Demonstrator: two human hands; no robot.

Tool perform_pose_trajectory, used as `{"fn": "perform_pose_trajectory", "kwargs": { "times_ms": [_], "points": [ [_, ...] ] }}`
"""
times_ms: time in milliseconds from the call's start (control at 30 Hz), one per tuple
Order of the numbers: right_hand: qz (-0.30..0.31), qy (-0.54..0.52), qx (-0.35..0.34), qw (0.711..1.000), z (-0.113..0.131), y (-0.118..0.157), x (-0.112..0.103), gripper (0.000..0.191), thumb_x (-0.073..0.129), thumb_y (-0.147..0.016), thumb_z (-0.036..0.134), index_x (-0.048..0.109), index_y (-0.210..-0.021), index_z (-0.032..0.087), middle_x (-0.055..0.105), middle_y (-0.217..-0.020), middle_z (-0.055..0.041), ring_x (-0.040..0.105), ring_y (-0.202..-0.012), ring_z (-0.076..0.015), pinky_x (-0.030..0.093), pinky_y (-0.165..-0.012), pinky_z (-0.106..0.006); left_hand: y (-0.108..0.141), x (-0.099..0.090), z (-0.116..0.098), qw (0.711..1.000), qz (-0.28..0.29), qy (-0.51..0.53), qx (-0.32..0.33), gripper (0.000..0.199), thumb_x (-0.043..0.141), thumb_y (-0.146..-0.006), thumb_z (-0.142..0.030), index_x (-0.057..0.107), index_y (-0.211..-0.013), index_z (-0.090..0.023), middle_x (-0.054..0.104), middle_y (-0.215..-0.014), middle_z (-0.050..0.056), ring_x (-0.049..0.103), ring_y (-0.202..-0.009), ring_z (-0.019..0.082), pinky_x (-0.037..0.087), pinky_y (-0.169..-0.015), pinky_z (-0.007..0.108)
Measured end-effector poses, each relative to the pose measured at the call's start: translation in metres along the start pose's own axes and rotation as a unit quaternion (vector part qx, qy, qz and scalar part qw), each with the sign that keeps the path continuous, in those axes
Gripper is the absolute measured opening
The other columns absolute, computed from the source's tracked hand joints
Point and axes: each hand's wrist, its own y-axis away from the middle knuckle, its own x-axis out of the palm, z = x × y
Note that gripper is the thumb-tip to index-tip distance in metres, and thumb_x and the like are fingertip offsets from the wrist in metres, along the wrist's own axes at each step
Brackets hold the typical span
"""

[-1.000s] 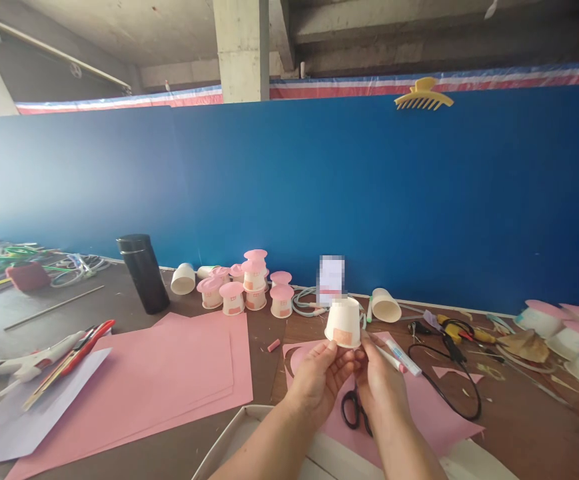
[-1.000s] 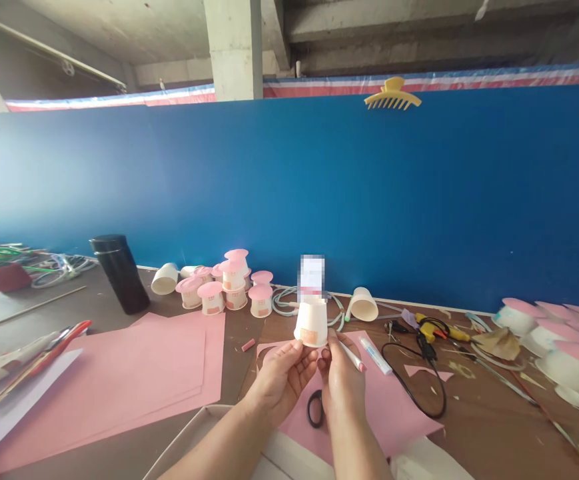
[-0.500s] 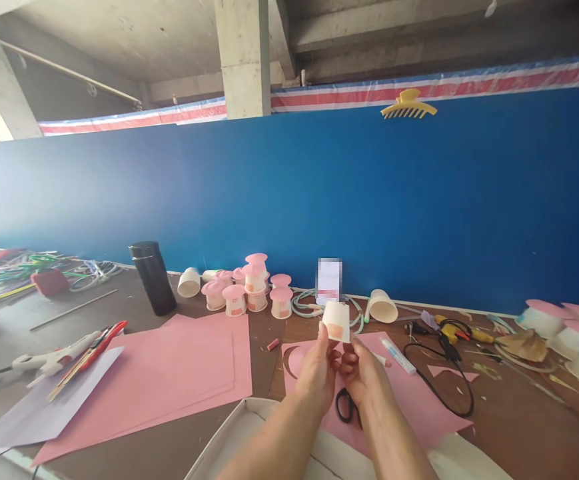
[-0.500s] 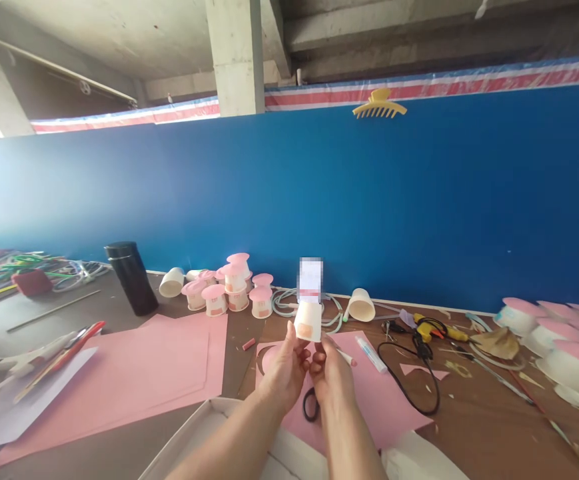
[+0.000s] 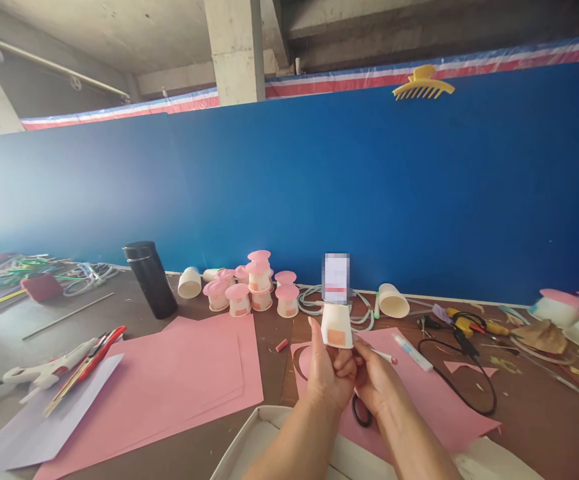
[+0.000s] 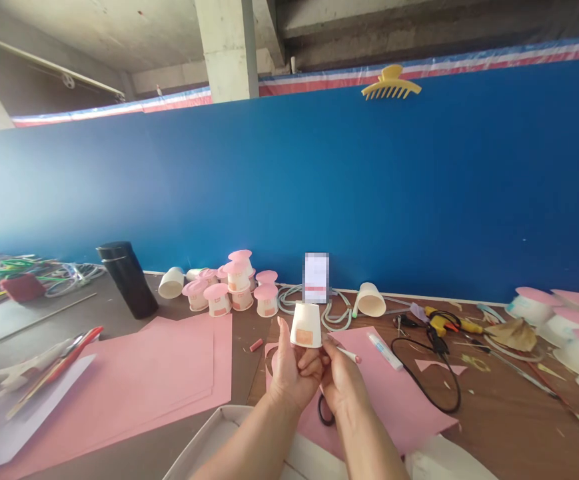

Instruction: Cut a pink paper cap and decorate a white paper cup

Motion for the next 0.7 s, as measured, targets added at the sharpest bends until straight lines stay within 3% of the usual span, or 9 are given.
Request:
{"fn": "perform_pose_trajectory", "kwargs": {
  "times_ms": [167,300,400,467,600,700],
  "points": [
    [0.002,0.018,0.011,1.0,-0.004,0.001,-0.001,0.031,0.08,-0.056,0.027,0.057,-0.074,0.016,0.052,-0.055,0.0064,0.043,-0.046,-0.0045,0.037,-0.045,-0.016,0.002,-0.002,-0.006,1.0,0.002,-0.013,-0.005,0.057,0.045,-0.077,-0.07,0.051,-0.068,-0.014,0.023,-0.041,-0.009,0.01,-0.036,0.002,0.015,-0.033,0.013],
    [-0.062,0.167,-0.053,0.982,0.003,0.006,-0.002,0.04,0.076,-0.06,0.037,0.063,-0.092,0.018,0.063,-0.067,0.0018,0.05,-0.051,-0.0086,0.037,-0.046,-0.019,0.004,-0.004,-0.015,1.0,-0.004,0.006,0.019,0.046,0.053,-0.08,-0.059,0.052,-0.074,-0.013,0.032,-0.048,-0.007,0.014,-0.036,0.001,0.015,-0.033,0.013],
    [-0.147,0.318,-0.214,0.912,0.017,0.014,-0.001,0.039,0.067,-0.069,0.04,0.064,-0.102,0.02,0.068,-0.08,-0.0021,0.055,-0.059,-0.0124,0.042,-0.053,-0.023,0.004,-0.004,-0.021,0.998,-0.033,0.019,0.052,0.04,0.059,-0.078,-0.053,0.053,-0.085,-0.014,0.04,-0.057,-0.006,0.018,-0.037,0.0,0.016,-0.033,0.013],
    [-0.171,0.374,-0.28,0.868,0.026,0.021,0.002,0.039,0.057,-0.078,0.041,0.062,-0.112,0.022,0.069,-0.087,-0.0031,0.056,-0.059,-0.0126,0.044,-0.059,-0.026,0.004,-0.004,-0.021,0.997,-0.044,0.009,0.055,0.042,0.059,-0.077,-0.055,0.054,-0.089,-0.015,0.04,-0.058,-0.007,0.018,-0.037,0.0,0.016,-0.033,0.013],
    [-0.125,0.4,-0.343,0.84,0.034,0.036,0.012,0.044,0.051,-0.085,0.045,0.056,-0.123,0.025,0.068,-0.098,-0.0056,0.061,-0.071,-0.0158,0.047,-0.068,-0.03,0.004,-0.002,-0.015,0.997,-0.061,-0.029,0.037,0.042,0.06,-0.076,-0.056,0.053,-0.086,-0.015,0.038,-0.057,-0.007,0.018,-0.038,0.0,0.016,-0.034,0.013],
    [-0.067,0.415,-0.461,0.782,0.032,0.042,0.016,0.039,0.052,-0.085,0.041,0.06,-0.119,0.022,0.063,-0.113,-0.0087,0.061,-0.095,-0.0205,0.048,-0.081,-0.033,0.004,-0.002,-0.01,0.995,-0.069,-0.059,0.044,0.035,0.066,-0.075,-0.046,0.05,-0.081,-0.016,0.036,-0.056,-0.008,0.018,-0.039,0.0,0.016,-0.035,0.013]
  ]
}}
